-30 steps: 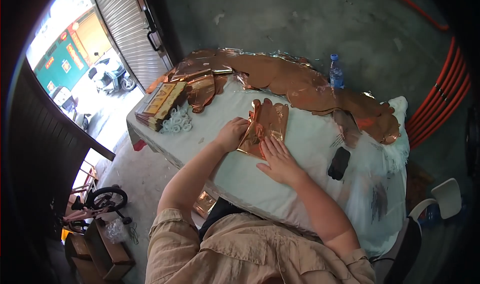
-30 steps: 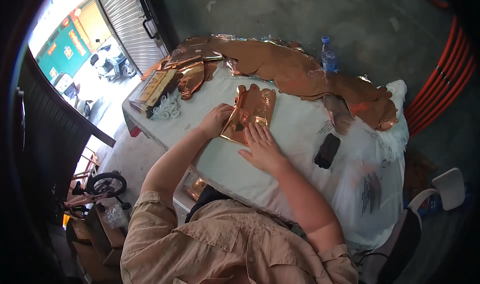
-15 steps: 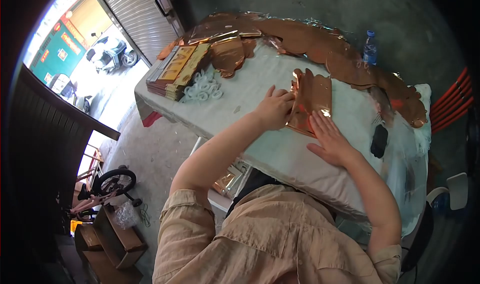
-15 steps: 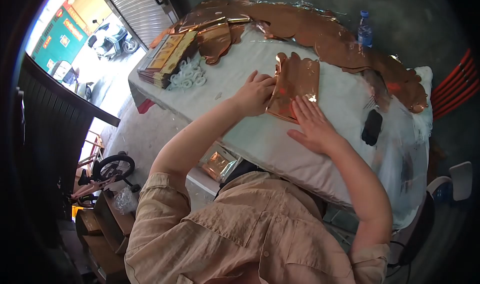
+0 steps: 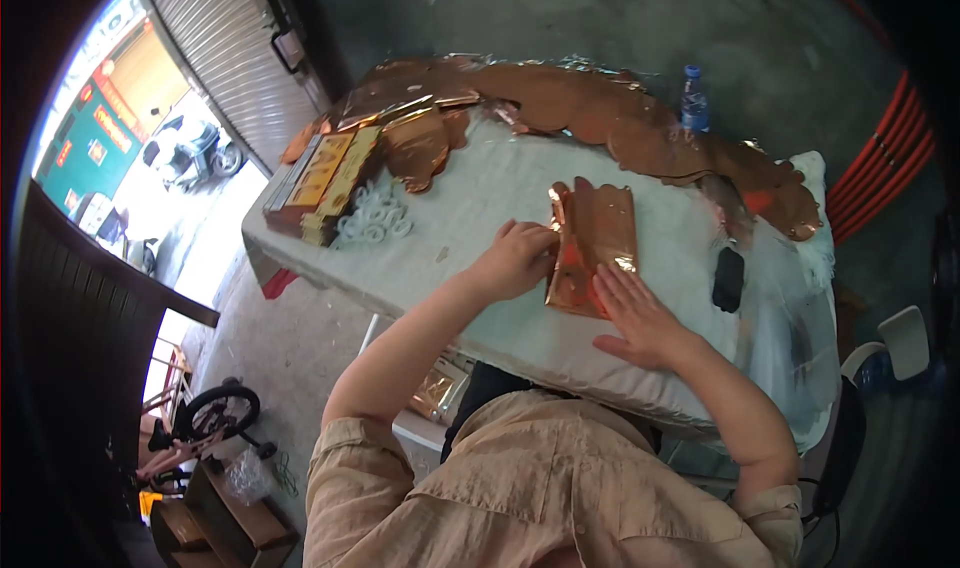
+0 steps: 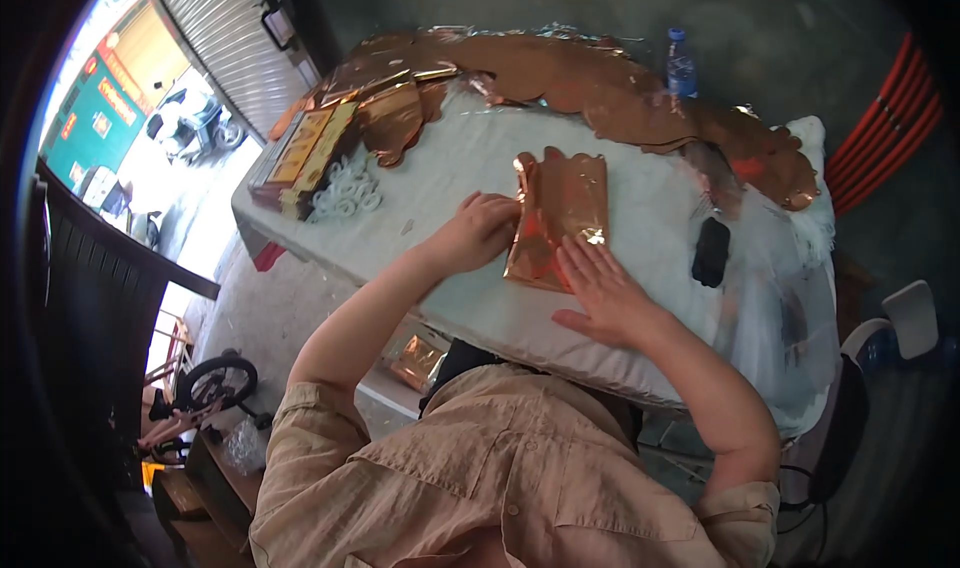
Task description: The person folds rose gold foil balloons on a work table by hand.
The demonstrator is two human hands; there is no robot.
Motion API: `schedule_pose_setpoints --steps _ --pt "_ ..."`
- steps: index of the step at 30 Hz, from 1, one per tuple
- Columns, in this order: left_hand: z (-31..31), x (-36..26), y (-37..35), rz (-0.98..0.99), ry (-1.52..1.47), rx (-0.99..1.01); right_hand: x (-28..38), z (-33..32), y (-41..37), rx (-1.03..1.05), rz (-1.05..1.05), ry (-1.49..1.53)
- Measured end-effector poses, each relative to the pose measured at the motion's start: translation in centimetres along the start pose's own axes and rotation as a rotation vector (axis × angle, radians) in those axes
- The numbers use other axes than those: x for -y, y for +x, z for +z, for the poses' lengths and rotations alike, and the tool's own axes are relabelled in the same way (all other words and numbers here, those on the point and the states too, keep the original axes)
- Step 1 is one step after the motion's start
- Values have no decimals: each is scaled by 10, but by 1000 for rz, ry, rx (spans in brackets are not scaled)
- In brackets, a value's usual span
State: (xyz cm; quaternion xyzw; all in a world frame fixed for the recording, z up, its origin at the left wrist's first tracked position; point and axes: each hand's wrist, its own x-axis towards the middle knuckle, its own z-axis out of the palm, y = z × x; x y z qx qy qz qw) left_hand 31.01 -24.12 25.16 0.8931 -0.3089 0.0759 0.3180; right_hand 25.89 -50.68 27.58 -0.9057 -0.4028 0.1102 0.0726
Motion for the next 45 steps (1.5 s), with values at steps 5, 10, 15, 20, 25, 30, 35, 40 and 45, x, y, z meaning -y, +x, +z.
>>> schedule_pose_setpoints --steps 5,10,15,20,25,30,35,40,45 --pt "-4 -3 16 -239 -282 -54 1 1 0 -14 15 -10" --pt "7 -18 18 -306 -131 -171 -1 6 -1 -74 -28 -46" --pt "13 -17 15 -289 -97 -200 -2 9 -2 -106 -44 -89" --pt "13 -25 16 -268 -53 -297 -1 10 -3 -144 -44 -109" --pt "9 -19 21 -192 205 -163 1 10 -3 -228 -47 -132" --pt "-5 -41 19 44 141 -31 1 15 -2 -273 -37 -194" --pt "-4 -65 -3 132 134 238 2 15 -3 -278 -30 -266" --pt "-1 -61 -7 109 252 369 2 9 -3 -264 -28 -302" --pt "-2 -61 -7 111 255 379 -6 4 -3 -264 -19 91"
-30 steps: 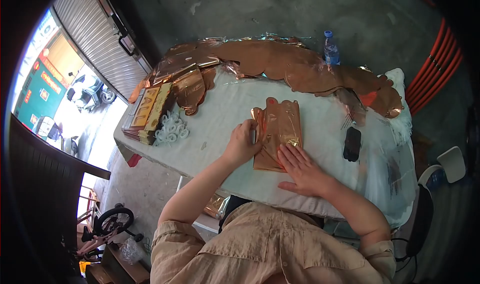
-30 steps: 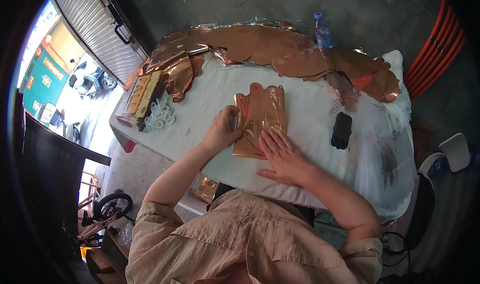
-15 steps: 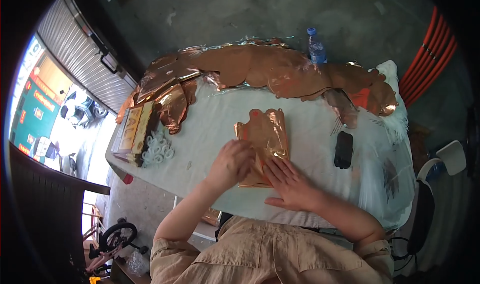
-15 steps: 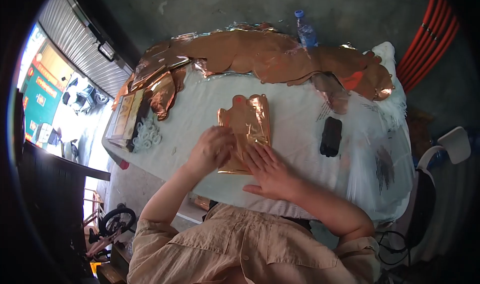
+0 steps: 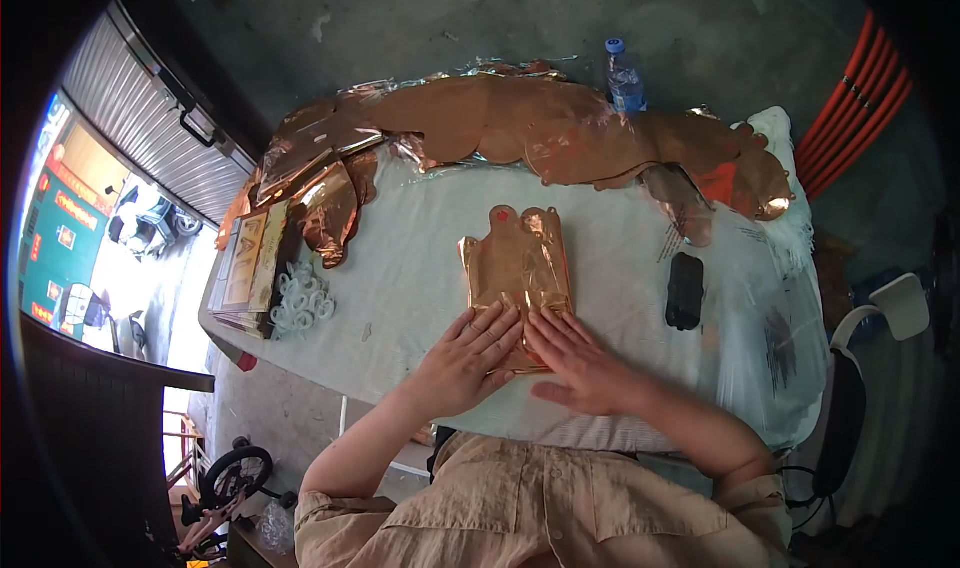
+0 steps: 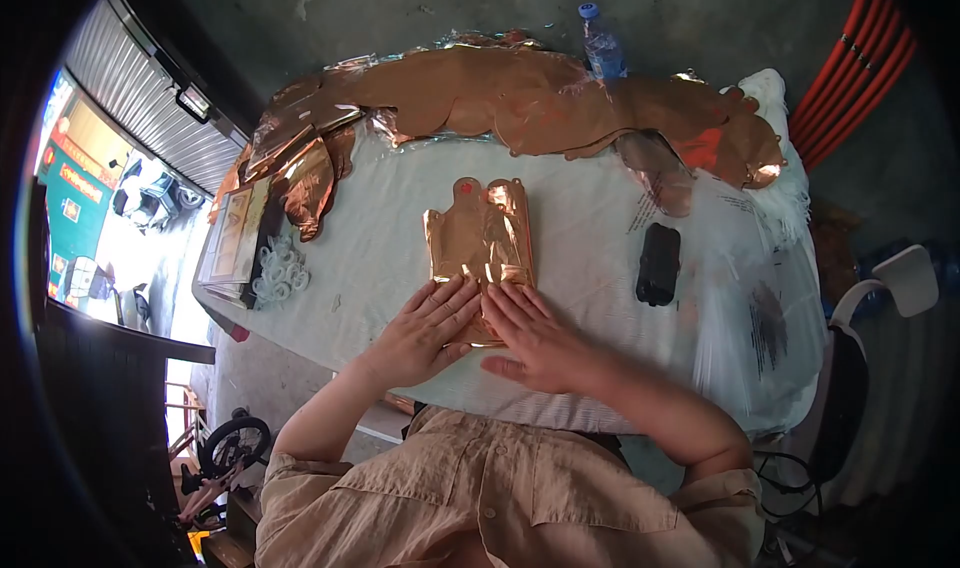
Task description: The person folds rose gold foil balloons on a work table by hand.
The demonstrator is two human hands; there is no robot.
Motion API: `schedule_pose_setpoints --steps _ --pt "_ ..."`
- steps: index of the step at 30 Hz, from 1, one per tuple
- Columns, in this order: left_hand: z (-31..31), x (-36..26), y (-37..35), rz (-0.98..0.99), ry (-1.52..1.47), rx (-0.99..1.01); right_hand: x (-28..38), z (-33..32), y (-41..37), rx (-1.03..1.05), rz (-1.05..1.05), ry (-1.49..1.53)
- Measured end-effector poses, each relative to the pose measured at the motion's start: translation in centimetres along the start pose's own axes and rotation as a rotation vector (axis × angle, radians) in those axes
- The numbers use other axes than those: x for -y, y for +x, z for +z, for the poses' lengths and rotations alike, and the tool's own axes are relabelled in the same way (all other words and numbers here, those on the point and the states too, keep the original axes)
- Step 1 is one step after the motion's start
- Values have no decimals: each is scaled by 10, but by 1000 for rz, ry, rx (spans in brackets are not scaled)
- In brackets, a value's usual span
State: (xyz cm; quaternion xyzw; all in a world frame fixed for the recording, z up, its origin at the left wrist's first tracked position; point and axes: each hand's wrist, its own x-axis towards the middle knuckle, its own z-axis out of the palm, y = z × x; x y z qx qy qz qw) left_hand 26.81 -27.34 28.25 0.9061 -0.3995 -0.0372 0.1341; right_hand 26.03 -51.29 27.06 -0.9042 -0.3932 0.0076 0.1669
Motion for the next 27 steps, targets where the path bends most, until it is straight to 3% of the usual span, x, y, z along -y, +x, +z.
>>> schedule_pose_setpoints --steps 1,5,7,27 --pt "1 0 0 -4 3 5 -4 -2 1 -16 51 254" --pt "0 -1 1 -4 35 9 -28 -37 6 -64 148 357" --pt "0 -2 0 -8 35 13 -47 -34 5 -137 159 88" --pt "3 -1 -1 -5 34 -34 -74 -29 14 -53 -103 -185"
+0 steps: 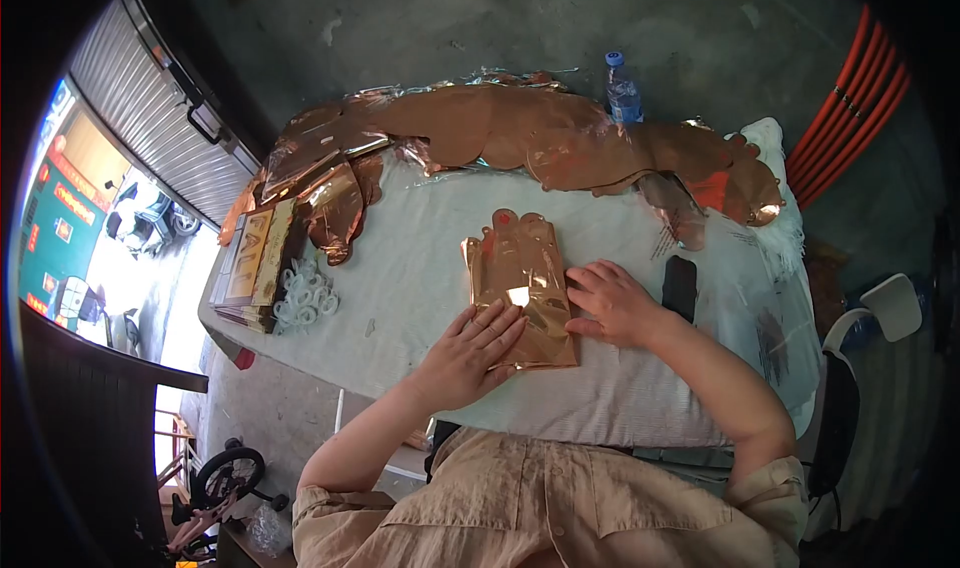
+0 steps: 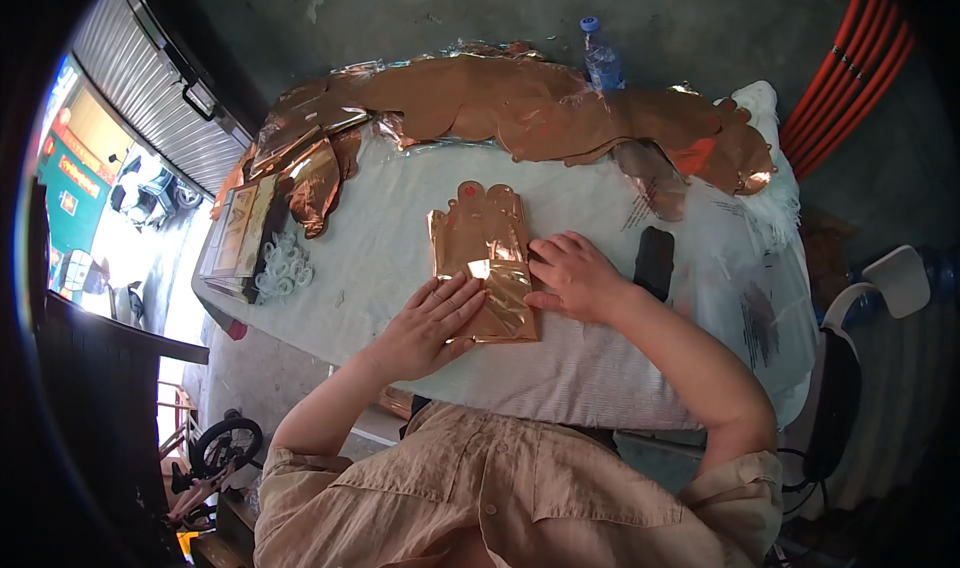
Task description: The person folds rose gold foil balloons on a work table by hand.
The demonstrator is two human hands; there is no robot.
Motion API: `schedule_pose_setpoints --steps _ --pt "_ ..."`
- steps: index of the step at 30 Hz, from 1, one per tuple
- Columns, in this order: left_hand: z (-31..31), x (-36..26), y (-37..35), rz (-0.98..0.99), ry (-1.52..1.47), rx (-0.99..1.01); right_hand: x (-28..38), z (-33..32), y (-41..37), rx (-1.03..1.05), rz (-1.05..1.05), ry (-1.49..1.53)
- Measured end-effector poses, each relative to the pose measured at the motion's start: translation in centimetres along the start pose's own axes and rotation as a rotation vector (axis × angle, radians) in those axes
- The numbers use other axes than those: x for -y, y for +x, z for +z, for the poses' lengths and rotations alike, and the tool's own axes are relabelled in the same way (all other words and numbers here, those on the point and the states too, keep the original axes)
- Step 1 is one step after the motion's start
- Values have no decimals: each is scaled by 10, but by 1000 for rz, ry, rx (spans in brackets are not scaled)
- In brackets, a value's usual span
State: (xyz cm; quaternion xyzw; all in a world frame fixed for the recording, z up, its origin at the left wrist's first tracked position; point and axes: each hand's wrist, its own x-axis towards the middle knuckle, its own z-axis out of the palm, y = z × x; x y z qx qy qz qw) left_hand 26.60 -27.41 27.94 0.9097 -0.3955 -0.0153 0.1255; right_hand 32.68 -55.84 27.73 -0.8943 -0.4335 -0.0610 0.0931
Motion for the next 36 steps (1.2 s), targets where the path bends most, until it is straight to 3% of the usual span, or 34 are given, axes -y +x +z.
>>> schedule_pose_setpoints --steps 6,8,12,14,20,26,36 --pt "3 0 0 -11 -1 -9 -11 11 21 -8 184 405" --pt "4 0 0 -15 -1 -12 -14 20 30 -17 430 675" --pt "4 1 1 -12 -10 -22 -17 24 41 -52 453 659" --pt "3 1 0 -12 -9 -26 -12 22 46 -67 633 762" --pt "1 1 1 -8 -43 9 -11 17 56 24 725 565" --pt "1 0 1 -9 -32 1 -14 24 59 -25 680 447" --pt "2 1 1 -12 -28 18 -13 17 61 -34 711 507"
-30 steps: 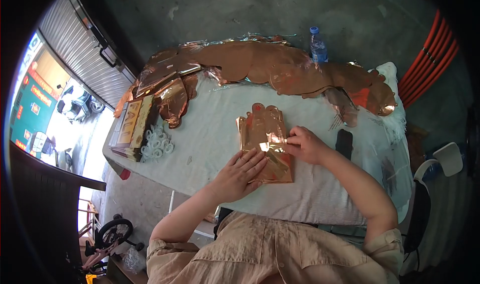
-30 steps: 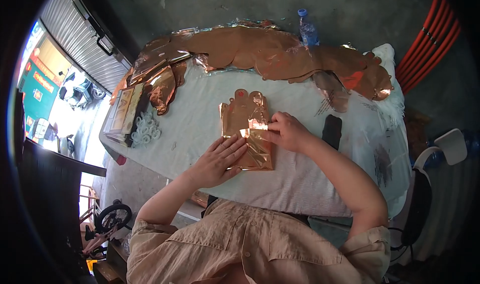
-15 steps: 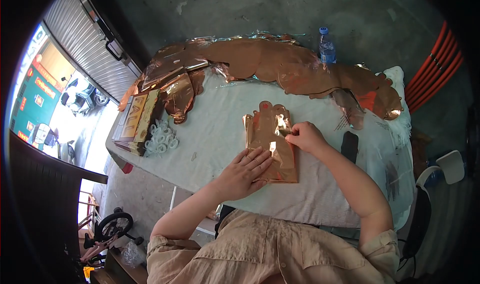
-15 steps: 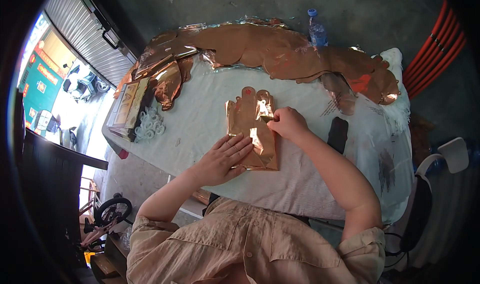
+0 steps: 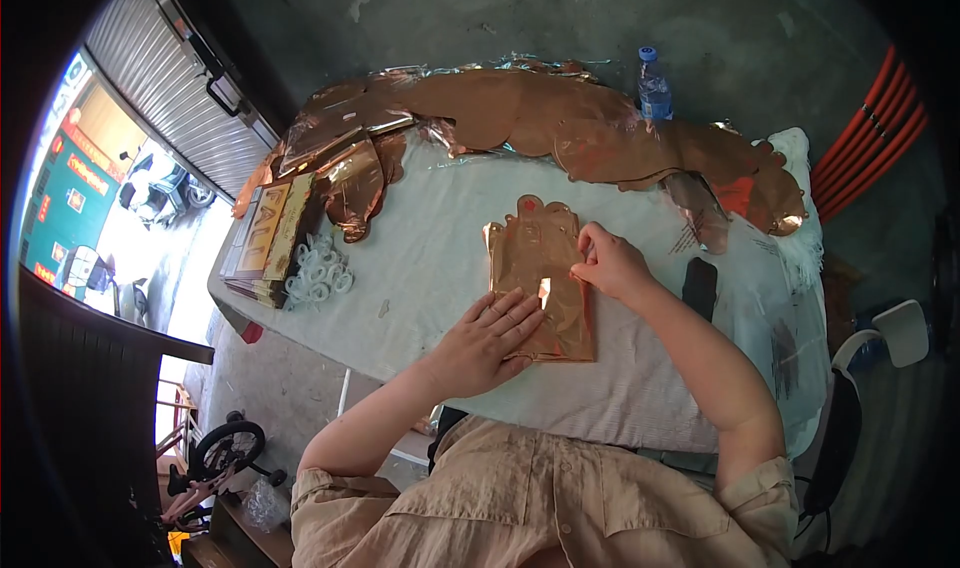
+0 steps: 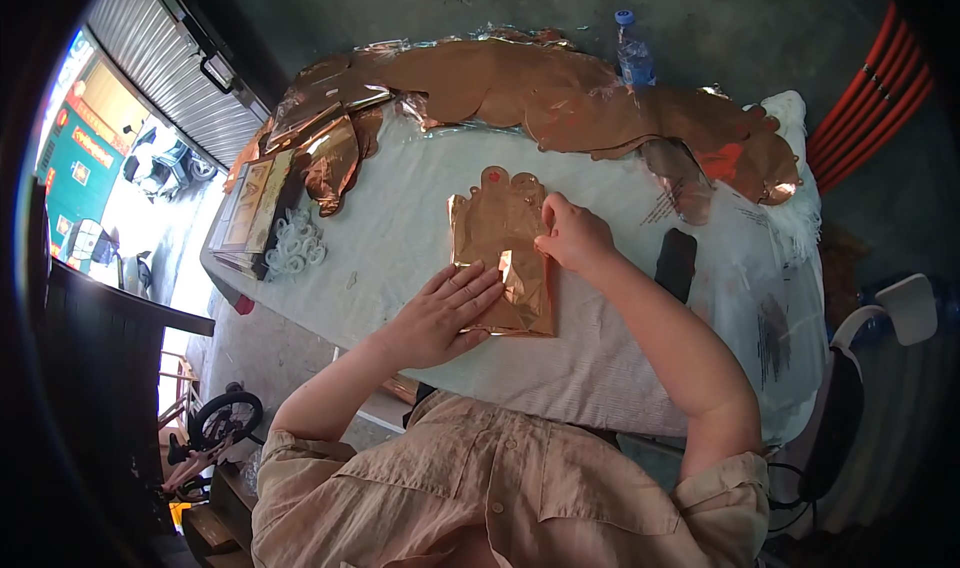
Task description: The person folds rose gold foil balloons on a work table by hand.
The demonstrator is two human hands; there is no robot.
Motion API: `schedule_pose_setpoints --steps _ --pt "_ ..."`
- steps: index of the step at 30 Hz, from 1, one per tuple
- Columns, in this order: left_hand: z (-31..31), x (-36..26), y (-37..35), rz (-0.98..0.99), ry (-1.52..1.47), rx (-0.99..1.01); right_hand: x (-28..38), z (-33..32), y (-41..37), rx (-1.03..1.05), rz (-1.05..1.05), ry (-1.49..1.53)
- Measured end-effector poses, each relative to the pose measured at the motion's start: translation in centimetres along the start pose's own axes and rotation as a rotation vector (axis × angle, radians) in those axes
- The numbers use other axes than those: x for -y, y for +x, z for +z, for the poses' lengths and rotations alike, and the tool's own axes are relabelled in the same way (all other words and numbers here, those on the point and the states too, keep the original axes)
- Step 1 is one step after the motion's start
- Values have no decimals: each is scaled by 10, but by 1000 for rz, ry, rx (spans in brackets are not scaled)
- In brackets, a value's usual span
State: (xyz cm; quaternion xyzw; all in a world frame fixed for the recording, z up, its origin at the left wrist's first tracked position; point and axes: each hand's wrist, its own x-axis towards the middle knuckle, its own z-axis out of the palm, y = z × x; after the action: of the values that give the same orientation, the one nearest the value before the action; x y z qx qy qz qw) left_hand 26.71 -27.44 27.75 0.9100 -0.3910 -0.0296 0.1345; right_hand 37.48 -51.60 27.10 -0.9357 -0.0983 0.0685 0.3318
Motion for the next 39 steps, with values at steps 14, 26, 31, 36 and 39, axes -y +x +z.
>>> schedule_pose_setpoints --steps 14,26,31,36,39 --pt "-4 -1 -2 29 66 47 -11 23 -15 -202 -523 -597" --pt "-19 8 -32 31 73 149 -9 24 -22 -201 -530 -658" --pt "-24 8 -33 60 86 91 -11 25 -22 -201 -544 -656" --pt "-21 -16 -8 162 -8 54 -10 25 -21 -202 -553 -675" --pt "-9 -19 -5 199 -113 85 -8 22 -23 -124 -488 -666"
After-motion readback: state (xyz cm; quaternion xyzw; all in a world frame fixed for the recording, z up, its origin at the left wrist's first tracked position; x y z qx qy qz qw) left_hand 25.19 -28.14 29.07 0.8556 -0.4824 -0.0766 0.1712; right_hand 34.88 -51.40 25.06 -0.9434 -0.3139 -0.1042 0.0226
